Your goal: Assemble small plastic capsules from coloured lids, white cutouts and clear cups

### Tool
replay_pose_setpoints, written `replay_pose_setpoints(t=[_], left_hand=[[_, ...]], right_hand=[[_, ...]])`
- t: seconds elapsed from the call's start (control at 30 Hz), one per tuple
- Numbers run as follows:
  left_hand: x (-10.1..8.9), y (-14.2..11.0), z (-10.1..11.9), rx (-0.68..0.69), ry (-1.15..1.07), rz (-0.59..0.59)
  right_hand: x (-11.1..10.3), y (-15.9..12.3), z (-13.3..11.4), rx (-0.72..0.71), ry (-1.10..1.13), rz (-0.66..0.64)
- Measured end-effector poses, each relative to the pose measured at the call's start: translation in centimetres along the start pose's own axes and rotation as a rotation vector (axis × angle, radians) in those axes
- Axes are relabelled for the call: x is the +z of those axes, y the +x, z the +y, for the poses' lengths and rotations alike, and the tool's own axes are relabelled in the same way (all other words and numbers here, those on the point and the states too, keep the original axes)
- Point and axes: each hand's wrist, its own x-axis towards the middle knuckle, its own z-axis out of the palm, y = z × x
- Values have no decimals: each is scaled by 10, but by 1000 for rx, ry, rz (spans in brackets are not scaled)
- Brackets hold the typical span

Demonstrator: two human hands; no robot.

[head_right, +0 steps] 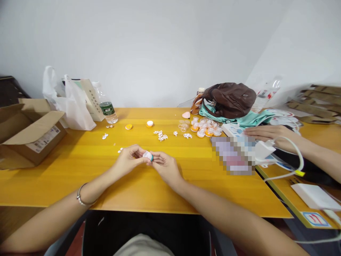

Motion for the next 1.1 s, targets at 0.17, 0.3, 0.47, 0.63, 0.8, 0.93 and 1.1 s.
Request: replay_pose_setpoints(t=[0.17,0.3,0.47,0.63,0.8,0.93,1.1], left_hand=[[-1,-2,3,53,43,-44],[-3,-2,6,94,34,-53],[-4,-3,4,68,-31,-113],[-5,-2,0,29,-97,-201],[-7,-1,-6,60,-34,-229],[-11,-2,-4,121,218,-216],[-11,-2,-3,185,324,-261]], right_hand=[[0,1,-2,19,4,-10],[0,3,-4,40,30,-14],[-2,7,-2,75,43,-52],[-4,9,1,132,66,-119],[-7,10,-1,118,-12,-247],[-21,23,-2,48,-214,-289],[-61,55,3,-240,-696,148]])
